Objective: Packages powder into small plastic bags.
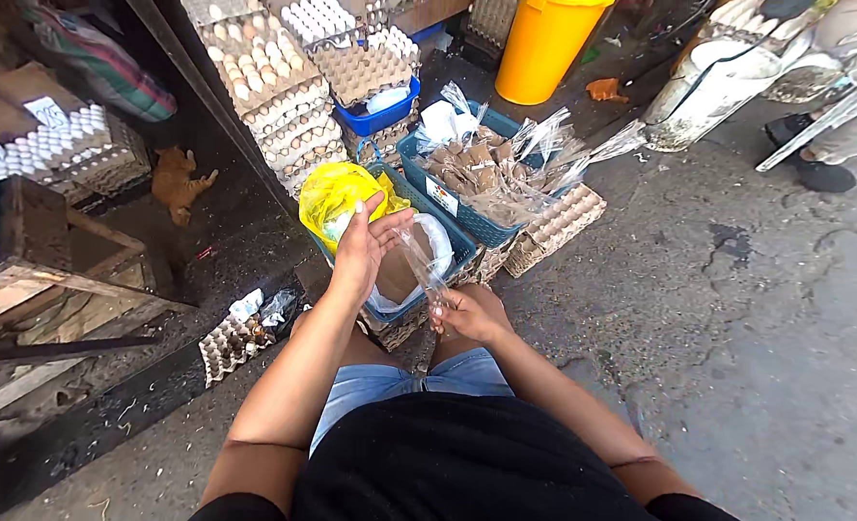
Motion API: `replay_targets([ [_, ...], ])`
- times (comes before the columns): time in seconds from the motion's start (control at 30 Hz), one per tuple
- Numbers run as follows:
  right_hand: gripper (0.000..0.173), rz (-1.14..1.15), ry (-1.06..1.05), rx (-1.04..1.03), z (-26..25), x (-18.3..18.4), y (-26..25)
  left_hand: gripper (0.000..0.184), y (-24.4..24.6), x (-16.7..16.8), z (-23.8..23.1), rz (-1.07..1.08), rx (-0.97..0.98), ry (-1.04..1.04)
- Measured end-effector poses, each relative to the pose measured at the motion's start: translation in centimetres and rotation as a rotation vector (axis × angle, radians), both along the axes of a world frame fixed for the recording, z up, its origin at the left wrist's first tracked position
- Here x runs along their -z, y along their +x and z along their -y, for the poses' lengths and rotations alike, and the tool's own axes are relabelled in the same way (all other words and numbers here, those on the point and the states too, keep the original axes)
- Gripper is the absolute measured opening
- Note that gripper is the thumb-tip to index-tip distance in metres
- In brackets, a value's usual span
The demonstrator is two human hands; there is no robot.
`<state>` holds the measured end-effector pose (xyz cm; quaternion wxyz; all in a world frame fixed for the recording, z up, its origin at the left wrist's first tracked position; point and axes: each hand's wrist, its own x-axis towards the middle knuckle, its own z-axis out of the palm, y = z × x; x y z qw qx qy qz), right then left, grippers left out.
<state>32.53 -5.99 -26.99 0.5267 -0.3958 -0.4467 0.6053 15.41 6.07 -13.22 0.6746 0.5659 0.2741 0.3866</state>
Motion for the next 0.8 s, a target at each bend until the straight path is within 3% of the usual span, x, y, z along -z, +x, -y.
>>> replay_targets([
  [0.1,0.017,-0.107,0.030,-0.003,-0.1,0.2,-0.7,0.054,0.1,-2.1,-1.1,-0.156,0.056,0.150],
  [0.17,0.019,-0.155,0.035,0.011,-0.3,-0.4,-0.9,0.072,0.3,-3.4,-1.6,-0.325,0.123,0.180],
  [0.23,0.016,-0.178,0.031,0.017,-0.5,-0.7,-1.0,0.072,1.0,-3.4,-2.6,-0.387,0.141,0.190],
  [0.37,0.023,-0.064,-0.024,-0.009,-0.5,-1.4,-0.9,0.036,1.9,-4.1,-3.2,-0.377,0.128,0.258],
  [0.53,0.055,0.327,-0.215,-0.065,-0.1,-0.4,0.0,0.028,0.6,-5.9,-2.0,-0.173,0.141,0.475],
  [0.6,0.055,0.399,-0.255,-0.109,0.2,0.0,0.2,0.028,0.4,-5.7,-1.5,-0.037,0.166,0.542],
  [0.67,0.049,0.441,-0.244,-0.103,0.5,-0.7,0.0,0.023,1.0,-4.0,-1.4,-0.072,0.196,0.539],
  [0.8,0.041,0.507,-0.105,0.196,-0.2,-4.6,0.4,0.017,1.6,-2.6,-1.9,-0.153,0.191,0.553],
])
